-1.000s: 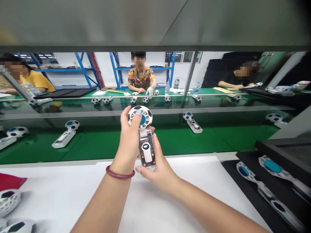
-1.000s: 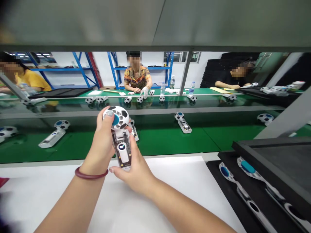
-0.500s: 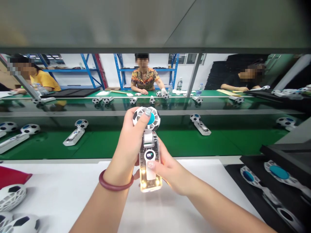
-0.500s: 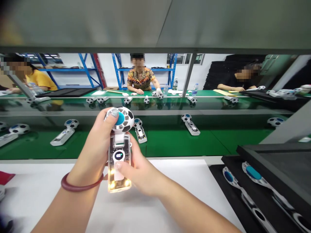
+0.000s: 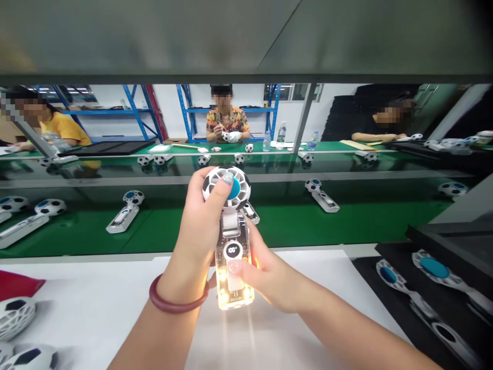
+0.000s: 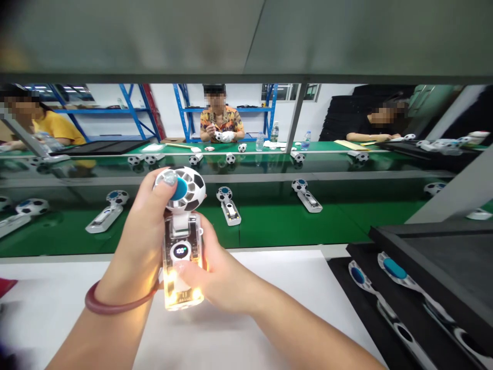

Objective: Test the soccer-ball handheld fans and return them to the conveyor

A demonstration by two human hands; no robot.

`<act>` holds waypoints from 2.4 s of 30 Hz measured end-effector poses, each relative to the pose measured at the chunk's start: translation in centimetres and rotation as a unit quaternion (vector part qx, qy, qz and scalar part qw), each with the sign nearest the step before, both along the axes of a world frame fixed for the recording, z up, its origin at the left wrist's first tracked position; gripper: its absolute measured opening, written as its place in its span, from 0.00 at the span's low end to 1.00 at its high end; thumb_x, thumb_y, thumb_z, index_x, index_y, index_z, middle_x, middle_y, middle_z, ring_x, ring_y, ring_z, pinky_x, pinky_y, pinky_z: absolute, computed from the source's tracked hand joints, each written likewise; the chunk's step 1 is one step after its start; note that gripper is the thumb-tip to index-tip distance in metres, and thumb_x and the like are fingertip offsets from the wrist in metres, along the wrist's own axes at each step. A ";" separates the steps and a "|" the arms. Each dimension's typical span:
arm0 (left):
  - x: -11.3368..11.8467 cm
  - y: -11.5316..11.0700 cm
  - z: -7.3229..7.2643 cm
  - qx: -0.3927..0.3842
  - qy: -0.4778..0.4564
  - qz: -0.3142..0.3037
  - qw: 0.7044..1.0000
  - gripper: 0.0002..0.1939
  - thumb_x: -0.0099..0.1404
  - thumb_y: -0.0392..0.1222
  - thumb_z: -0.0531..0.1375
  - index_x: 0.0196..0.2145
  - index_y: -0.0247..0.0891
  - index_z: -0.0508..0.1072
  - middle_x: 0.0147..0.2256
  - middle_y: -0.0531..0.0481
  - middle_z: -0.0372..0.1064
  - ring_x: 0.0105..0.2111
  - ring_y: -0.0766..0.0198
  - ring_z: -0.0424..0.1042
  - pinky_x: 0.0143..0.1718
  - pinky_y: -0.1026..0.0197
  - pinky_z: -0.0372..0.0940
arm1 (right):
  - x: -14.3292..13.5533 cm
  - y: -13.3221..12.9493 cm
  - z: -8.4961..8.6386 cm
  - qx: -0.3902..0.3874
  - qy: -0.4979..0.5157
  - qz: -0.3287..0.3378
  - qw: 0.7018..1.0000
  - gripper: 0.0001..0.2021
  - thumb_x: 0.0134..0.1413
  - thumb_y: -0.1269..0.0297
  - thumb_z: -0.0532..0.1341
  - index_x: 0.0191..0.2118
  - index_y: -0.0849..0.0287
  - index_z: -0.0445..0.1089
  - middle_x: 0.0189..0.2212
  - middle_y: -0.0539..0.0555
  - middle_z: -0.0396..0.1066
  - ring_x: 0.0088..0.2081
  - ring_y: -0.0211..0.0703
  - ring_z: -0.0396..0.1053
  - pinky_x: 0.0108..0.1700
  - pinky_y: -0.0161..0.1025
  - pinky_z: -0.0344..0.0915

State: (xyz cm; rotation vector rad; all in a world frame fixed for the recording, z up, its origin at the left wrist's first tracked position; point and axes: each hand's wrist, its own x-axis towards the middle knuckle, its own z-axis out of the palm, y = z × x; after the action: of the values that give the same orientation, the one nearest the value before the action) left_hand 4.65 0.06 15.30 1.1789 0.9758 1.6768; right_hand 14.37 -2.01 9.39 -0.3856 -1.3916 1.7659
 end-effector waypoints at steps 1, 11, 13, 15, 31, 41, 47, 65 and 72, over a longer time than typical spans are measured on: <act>0.0 0.0 0.0 0.002 0.005 0.000 1.000 0.10 0.58 0.45 0.58 0.36 0.41 0.65 0.26 0.55 0.63 0.21 0.69 0.66 0.18 0.71 0.60 | 0.0 0.0 0.0 -0.001 -0.001 0.003 1.000 0.31 0.56 0.69 0.55 0.60 0.49 0.36 0.57 0.55 0.50 0.57 0.41 0.53 0.58 0.48 0.51; -1.2 0.9 -0.4 0.001 0.050 -0.020 0.999 0.16 0.55 0.50 0.60 0.38 0.41 0.64 0.28 0.55 0.65 0.22 0.68 0.66 0.21 0.69 0.62 | 0.6 0.0 -0.2 0.019 -0.028 0.018 0.999 0.31 0.57 0.67 0.54 0.59 0.48 0.35 0.58 0.55 0.48 0.57 0.41 0.51 0.58 0.47 0.50; -1.3 0.8 -0.3 0.003 0.051 -0.019 0.999 0.16 0.55 0.50 0.60 0.39 0.41 0.64 0.28 0.55 0.65 0.23 0.68 0.66 0.21 0.69 0.63 | 0.6 -0.1 -0.1 0.019 -0.036 0.019 0.999 0.30 0.57 0.66 0.54 0.59 0.48 0.36 0.57 0.55 0.49 0.57 0.41 0.52 0.57 0.47 0.51; -1.2 0.6 -0.2 -0.001 0.047 -0.021 0.999 0.16 0.55 0.50 0.60 0.39 0.42 0.64 0.28 0.55 0.65 0.22 0.69 0.66 0.21 0.69 0.62 | 0.6 -0.2 0.1 0.024 -0.038 0.012 0.999 0.30 0.57 0.67 0.55 0.60 0.50 0.36 0.56 0.55 0.50 0.56 0.41 0.52 0.57 0.47 0.50; -0.9 0.1 -0.3 0.004 0.034 -0.051 0.998 0.14 0.55 0.50 0.60 0.38 0.42 0.66 0.29 0.55 0.64 0.24 0.69 0.64 0.22 0.71 0.61 | 1.6 -0.3 0.5 0.014 -0.108 0.036 0.993 0.34 0.49 0.70 0.60 0.58 0.50 0.40 0.48 0.57 0.56 0.47 0.44 0.60 0.47 0.47 0.60; -0.9 0.1 -0.2 0.011 0.036 -0.039 0.999 0.16 0.55 0.51 0.60 0.38 0.42 0.66 0.30 0.53 0.65 0.26 0.67 0.66 0.22 0.71 0.62 | 1.7 -0.3 0.6 0.023 -0.127 0.033 0.991 0.37 0.46 0.69 0.62 0.57 0.51 0.39 0.47 0.57 0.56 0.47 0.45 0.60 0.46 0.46 0.60; -0.9 0.2 -0.3 0.010 0.042 -0.040 0.998 0.17 0.55 0.52 0.59 0.39 0.41 0.65 0.31 0.52 0.65 0.28 0.65 0.67 0.25 0.69 0.64 | 1.7 -0.3 0.5 0.034 -0.127 0.028 0.991 0.35 0.48 0.68 0.61 0.57 0.52 0.38 0.44 0.57 0.57 0.42 0.43 0.63 0.41 0.45 0.63; -1.3 -0.4 -0.2 0.040 0.079 -0.058 0.994 0.17 0.56 0.52 0.58 0.41 0.43 0.64 0.34 0.52 0.66 0.31 0.63 0.68 0.29 0.66 0.64 | 1.4 -0.3 0.3 0.022 -0.073 0.057 0.995 0.36 0.46 0.62 0.63 0.57 0.55 0.42 0.47 0.58 0.59 0.47 0.46 0.62 0.46 0.47 0.62; -0.4 -0.9 -0.8 0.059 0.234 -0.232 0.942 0.18 0.60 0.49 0.55 0.48 0.47 0.64 0.45 0.51 0.65 0.44 0.58 0.66 0.44 0.60 0.62 | 3.8 1.5 0.5 0.004 -0.060 -0.128 0.990 0.24 0.44 0.59 0.65 0.48 0.54 0.61 0.43 0.54 0.66 0.46 0.49 0.64 0.48 0.49 0.62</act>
State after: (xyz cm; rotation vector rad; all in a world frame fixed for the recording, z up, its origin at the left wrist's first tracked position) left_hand 4.27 -0.80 14.55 1.7814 0.7896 1.1096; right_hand 18.14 -0.50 9.89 -0.6458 -1.3639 1.5478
